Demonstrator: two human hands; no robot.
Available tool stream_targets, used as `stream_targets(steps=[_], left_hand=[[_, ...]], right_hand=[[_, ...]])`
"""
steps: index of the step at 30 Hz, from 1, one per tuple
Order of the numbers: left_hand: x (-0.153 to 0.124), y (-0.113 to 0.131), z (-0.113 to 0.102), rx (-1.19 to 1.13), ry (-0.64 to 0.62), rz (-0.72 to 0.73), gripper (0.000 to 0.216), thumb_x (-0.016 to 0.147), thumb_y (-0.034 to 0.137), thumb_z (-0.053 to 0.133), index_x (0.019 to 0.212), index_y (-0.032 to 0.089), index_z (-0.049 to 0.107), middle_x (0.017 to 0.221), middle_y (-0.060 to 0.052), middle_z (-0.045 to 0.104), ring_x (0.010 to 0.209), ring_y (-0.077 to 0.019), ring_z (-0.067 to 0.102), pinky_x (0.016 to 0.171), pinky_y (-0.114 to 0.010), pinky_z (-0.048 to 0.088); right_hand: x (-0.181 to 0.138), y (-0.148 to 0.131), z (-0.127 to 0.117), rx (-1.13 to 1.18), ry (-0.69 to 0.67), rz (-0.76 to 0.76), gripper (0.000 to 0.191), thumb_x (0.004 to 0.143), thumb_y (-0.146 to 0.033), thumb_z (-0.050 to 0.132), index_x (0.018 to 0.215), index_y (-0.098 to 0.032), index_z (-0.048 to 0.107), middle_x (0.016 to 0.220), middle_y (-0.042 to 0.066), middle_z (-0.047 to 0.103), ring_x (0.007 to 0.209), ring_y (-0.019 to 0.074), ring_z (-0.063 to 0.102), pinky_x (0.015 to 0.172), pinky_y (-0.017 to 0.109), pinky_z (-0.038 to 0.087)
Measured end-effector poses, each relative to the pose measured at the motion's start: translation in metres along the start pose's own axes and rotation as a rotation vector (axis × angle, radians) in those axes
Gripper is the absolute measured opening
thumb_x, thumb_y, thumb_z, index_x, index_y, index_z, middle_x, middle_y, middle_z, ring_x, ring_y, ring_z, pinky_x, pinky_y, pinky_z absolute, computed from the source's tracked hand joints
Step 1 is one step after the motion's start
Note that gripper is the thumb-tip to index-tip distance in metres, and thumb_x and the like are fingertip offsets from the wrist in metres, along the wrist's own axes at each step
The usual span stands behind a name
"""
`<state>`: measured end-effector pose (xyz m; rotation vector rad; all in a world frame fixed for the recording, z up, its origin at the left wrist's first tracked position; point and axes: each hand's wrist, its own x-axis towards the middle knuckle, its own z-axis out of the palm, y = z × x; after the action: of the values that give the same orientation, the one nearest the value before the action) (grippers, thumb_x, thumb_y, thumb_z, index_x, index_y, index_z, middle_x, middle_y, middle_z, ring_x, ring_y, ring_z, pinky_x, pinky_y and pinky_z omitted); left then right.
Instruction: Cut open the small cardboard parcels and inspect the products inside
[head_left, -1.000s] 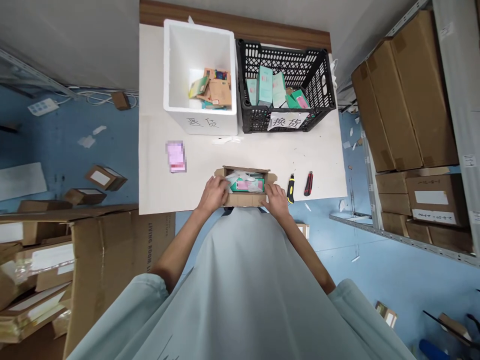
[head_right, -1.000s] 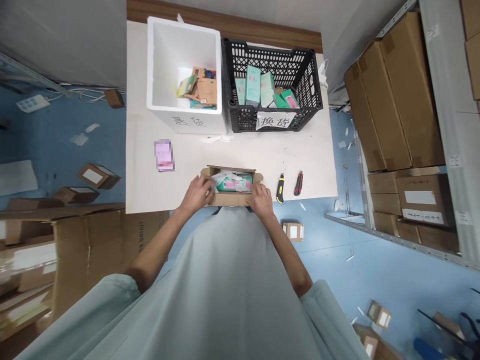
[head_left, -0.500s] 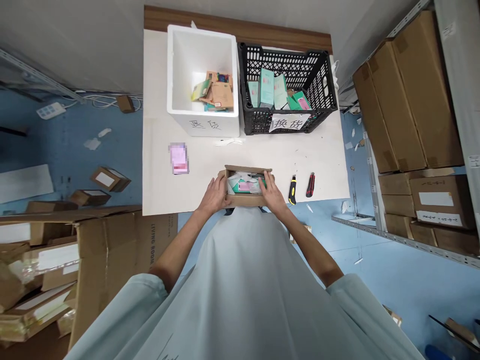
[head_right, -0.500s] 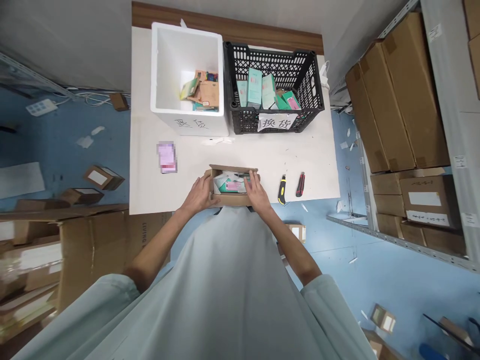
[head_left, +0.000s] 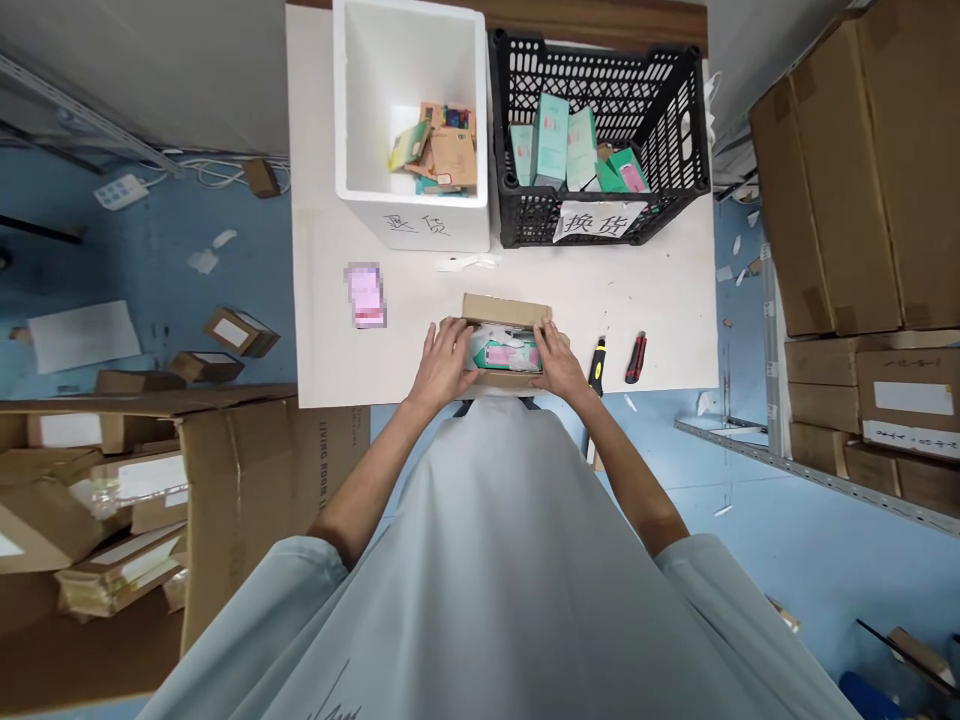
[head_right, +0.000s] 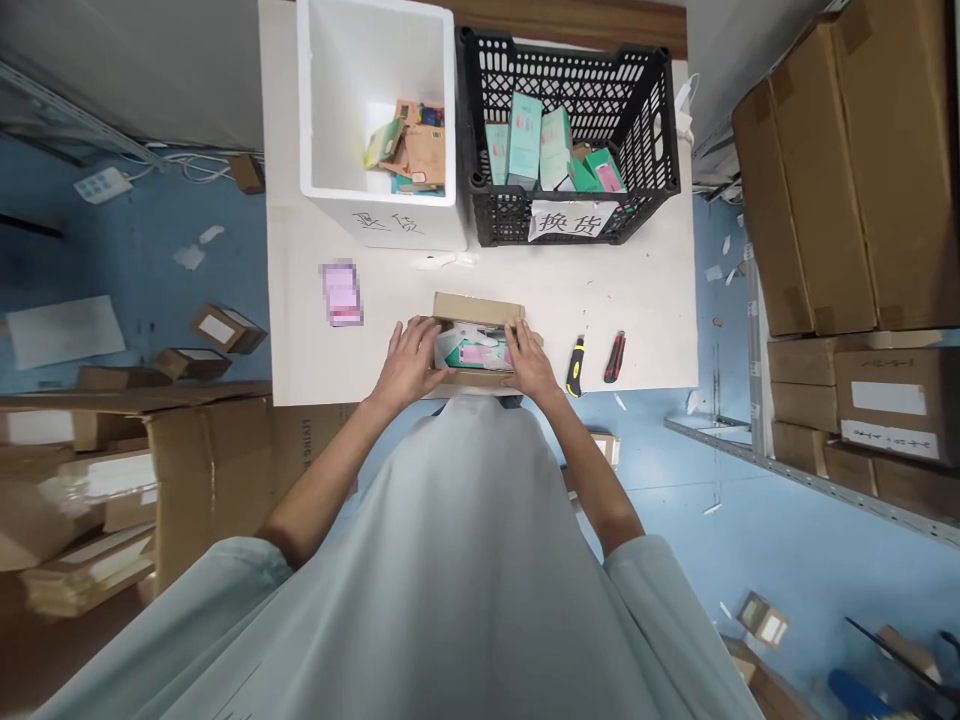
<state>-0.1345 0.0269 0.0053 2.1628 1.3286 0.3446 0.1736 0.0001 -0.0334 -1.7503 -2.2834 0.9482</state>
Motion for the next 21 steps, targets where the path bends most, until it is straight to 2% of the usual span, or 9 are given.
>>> stream_targets(steps=[2, 4, 6, 8, 10, 14, 17, 21], left_hand=[[0.008, 0.015, 0.002, -0.013, -0.033, 0.068, 0.061, 0.104, 0.035, 0.066, 0.161, 0.014, 0.058, 0.176, -0.022, 0.051, 0.172, -0.0429, 0.037, 0.143, -0.065, 0.028], [0.021, 0.029, 0.011, -0.031, -0.134, 0.125, 0.049, 0.107, 0.026, 0.057, 0.154, 0.017, 0.066, 0.168, -0.018, 0.061, 0.161, -0.0366, 0.054, 0.136, -0.057, 0.042], [0.039, 0.039, 0.026, 0.0, -0.28, 0.136, 0.047, 0.105, 0.015, 0.052, 0.148, 0.017, 0.071, 0.155, -0.016, 0.072, 0.145, -0.032, 0.067, 0.127, -0.049, 0.052], [0.058, 0.043, 0.041, 0.098, -0.408, 0.095, 0.048, 0.099, 0.006, 0.053, 0.141, 0.013, 0.075, 0.143, -0.018, 0.077, 0.135, -0.0319, 0.072, 0.119, -0.044, 0.056], [0.076, 0.044, 0.054, 0.175, -0.466, 0.053, 0.048, 0.094, 0.001, 0.055, 0.135, 0.01, 0.077, 0.139, -0.02, 0.078, 0.132, -0.0333, 0.073, 0.113, -0.043, 0.058], [0.099, 0.041, 0.066, 0.228, -0.472, 0.042, 0.053, 0.091, -0.005, 0.052, 0.136, 0.008, 0.077, 0.146, -0.023, 0.073, 0.133, -0.0333, 0.071, 0.107, -0.042, 0.056], [0.104, 0.039, 0.068, 0.275, -0.476, 0.049, 0.048, 0.092, -0.004, 0.052, 0.131, 0.005, 0.077, 0.144, -0.026, 0.072, 0.133, -0.0347, 0.069, 0.107, -0.043, 0.053], [0.103, 0.037, 0.069, 0.326, -0.467, 0.07, 0.046, 0.087, 0.0, 0.062, 0.132, 0.005, 0.074, 0.143, -0.027, 0.071, 0.139, -0.0391, 0.062, 0.115, -0.048, 0.045]], right_hand=[[0.002, 0.003, 0.002, 0.026, 0.001, -0.007, 0.145, 0.076, -0.02, 0.101, 0.188, -0.015, 0.009, 0.193, 0.025, -0.002, 0.182, 0.0404, 0.004, 0.146, 0.06, 0.019], [0.004, 0.006, 0.004, 0.053, 0.0, -0.011, 0.145, 0.078, -0.021, 0.099, 0.188, -0.018, 0.005, 0.194, 0.022, -0.006, 0.182, 0.0393, 0.002, 0.146, 0.061, 0.018], [0.006, 0.01, 0.006, 0.066, -0.002, -0.012, 0.146, 0.077, -0.021, 0.099, 0.188, -0.018, 0.004, 0.194, 0.022, -0.006, 0.182, 0.039, 0.001, 0.146, 0.061, 0.017], [0.008, 0.012, 0.008, 0.072, -0.002, -0.015, 0.145, 0.077, -0.02, 0.099, 0.188, -0.017, 0.006, 0.194, 0.022, -0.005, 0.182, 0.0392, 0.0, 0.146, 0.061, 0.015], [0.009, 0.014, 0.009, 0.076, -0.001, -0.021, 0.144, 0.077, -0.02, 0.099, 0.188, -0.017, 0.007, 0.194, 0.022, -0.003, 0.182, 0.0389, 0.001, 0.147, 0.061, 0.014], [0.01, 0.016, 0.009, 0.085, 0.003, -0.024, 0.143, 0.077, -0.021, 0.098, 0.188, -0.014, 0.007, 0.194, 0.023, -0.001, 0.182, 0.0384, 0.002, 0.147, 0.059, 0.013], [0.012, 0.016, 0.008, 0.093, 0.002, -0.019, 0.144, 0.077, -0.021, 0.098, 0.187, -0.013, 0.007, 0.194, 0.023, 0.0, 0.182, 0.0387, 0.003, 0.147, 0.06, 0.012], [0.013, 0.016, 0.007, 0.113, 0.01, -0.031, 0.141, 0.078, -0.023, 0.098, 0.188, -0.014, 0.009, 0.194, 0.023, 0.002, 0.182, 0.038, 0.004, 0.147, 0.059, 0.012]])
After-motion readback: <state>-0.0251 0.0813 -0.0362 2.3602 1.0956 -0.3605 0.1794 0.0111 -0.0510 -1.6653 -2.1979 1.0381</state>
